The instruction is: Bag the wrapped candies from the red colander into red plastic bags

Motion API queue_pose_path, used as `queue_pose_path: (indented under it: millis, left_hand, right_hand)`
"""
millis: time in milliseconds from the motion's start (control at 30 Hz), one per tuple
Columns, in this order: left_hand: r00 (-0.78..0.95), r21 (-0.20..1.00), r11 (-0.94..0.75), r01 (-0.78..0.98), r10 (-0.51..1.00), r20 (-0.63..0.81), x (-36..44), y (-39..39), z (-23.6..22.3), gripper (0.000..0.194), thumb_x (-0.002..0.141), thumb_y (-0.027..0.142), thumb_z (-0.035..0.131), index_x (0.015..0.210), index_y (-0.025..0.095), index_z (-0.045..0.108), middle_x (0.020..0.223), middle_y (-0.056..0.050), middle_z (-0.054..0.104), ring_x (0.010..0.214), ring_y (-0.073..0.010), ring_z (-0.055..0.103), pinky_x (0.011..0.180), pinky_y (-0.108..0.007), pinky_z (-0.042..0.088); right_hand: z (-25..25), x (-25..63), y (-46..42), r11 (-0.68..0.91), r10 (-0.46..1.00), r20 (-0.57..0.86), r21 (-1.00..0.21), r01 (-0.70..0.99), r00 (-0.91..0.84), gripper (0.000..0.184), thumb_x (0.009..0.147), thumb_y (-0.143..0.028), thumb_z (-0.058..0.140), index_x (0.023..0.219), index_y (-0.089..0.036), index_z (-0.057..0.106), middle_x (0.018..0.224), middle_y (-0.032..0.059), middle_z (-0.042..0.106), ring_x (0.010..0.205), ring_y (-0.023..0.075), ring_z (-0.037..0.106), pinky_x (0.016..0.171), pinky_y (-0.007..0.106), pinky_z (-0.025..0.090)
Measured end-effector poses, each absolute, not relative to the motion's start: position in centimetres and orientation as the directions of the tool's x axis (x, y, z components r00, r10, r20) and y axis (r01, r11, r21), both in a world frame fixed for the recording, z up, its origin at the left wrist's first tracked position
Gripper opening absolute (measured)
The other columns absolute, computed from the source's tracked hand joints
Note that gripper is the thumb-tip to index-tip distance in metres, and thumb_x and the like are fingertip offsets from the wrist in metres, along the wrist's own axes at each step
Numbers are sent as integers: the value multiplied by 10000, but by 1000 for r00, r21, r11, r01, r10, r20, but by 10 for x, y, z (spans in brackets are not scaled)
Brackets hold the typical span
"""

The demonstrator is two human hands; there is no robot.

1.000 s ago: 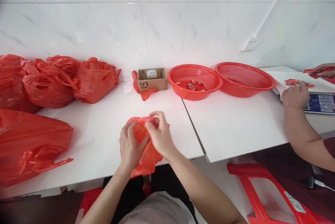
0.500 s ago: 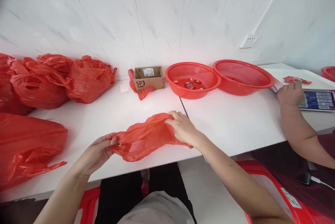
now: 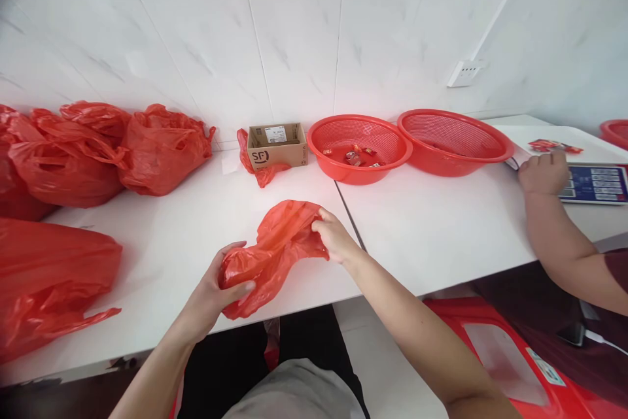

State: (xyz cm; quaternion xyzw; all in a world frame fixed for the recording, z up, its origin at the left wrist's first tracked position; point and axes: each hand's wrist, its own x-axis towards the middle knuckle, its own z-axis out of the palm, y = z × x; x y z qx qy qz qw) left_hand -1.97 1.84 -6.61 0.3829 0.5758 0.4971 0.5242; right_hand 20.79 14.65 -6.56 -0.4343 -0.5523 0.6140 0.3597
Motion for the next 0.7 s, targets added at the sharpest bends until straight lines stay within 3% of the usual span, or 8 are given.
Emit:
queue_pose_path:
  millis: [133,233,267,333,400,467,600,700]
  left_hand:
    - [-338,951,251,-181,892,-300,-31,26,-74,411,679,414,769,991,175,649,906,-61,720,871,-239,685,738,-321,548]
    - [-383,914,245,-322,850,-363,-45,32,-76,261,723,363,691,899,176,646,844,-50,706,787,-196,676,684,-288,549]
    - [-386,899,247,-362,838,-386,-49,34,-75,193,723,320,665,854,180,644,811,-44,696,741,-181,665,656,-280,547]
    - [-374,870,255,-423,825,-423,-53,37,-71,79,689,237,628,751,188,623,723,-28,658,639,-153,624,592,-265,535]
    - [-354,852,255,-457,827,-437,-56,37,-67,70,660,202,619,730,197,620,678,-9,622,584,-128,585,564,-249,521]
    - [-344,852,239,-467,838,-423,-59,35,-64,142,669,215,624,808,224,647,696,12,612,574,-105,563,577,-230,513]
    - [-200,937,259,-232,930,-307,-62,26,-63,139,703,320,677,828,261,693,779,-7,631,641,-130,579,596,-239,501]
    - [-171,942,236,237,965,-199,-56,24,-68,175,741,313,664,877,239,745,1047,-79,642,655,-148,578,597,-283,499]
  right_hand:
    - [-58,211,143,-138,917,-154,-988,71,-367,251,786,-306,439,892,-189,633,697,19,612,614,167,575,573,290,451]
    - [-52,218,135,56,879,-127,-930,364,-460,307,755,-327,602,1037,-262,702,856,22,698,759,206,631,653,306,462]
    - [-51,220,133,164,864,-139,-831,531,-485,408,737,-303,634,1142,-311,682,909,15,711,805,219,642,669,307,460]
    - [-51,222,131,336,850,-197,-511,791,-489,590,713,-261,656,1291,-363,601,951,25,714,845,243,654,657,306,447]
    - [-49,225,135,379,859,-250,-273,884,-446,667,678,-211,672,1329,-329,579,961,70,702,834,268,659,626,308,430]
    - [-46,230,142,377,870,-267,-182,908,-414,675,648,-156,677,1304,-297,604,994,106,684,814,275,662,618,311,420]
    - [-33,242,158,370,881,-282,-92,924,-381,633,623,-106,671,1230,-287,650,991,117,681,769,268,664,605,313,408]
    - [-25,246,160,390,873,-298,-51,919,-387,593,596,-72,670,1159,-258,690,957,123,689,756,283,665,595,321,399]
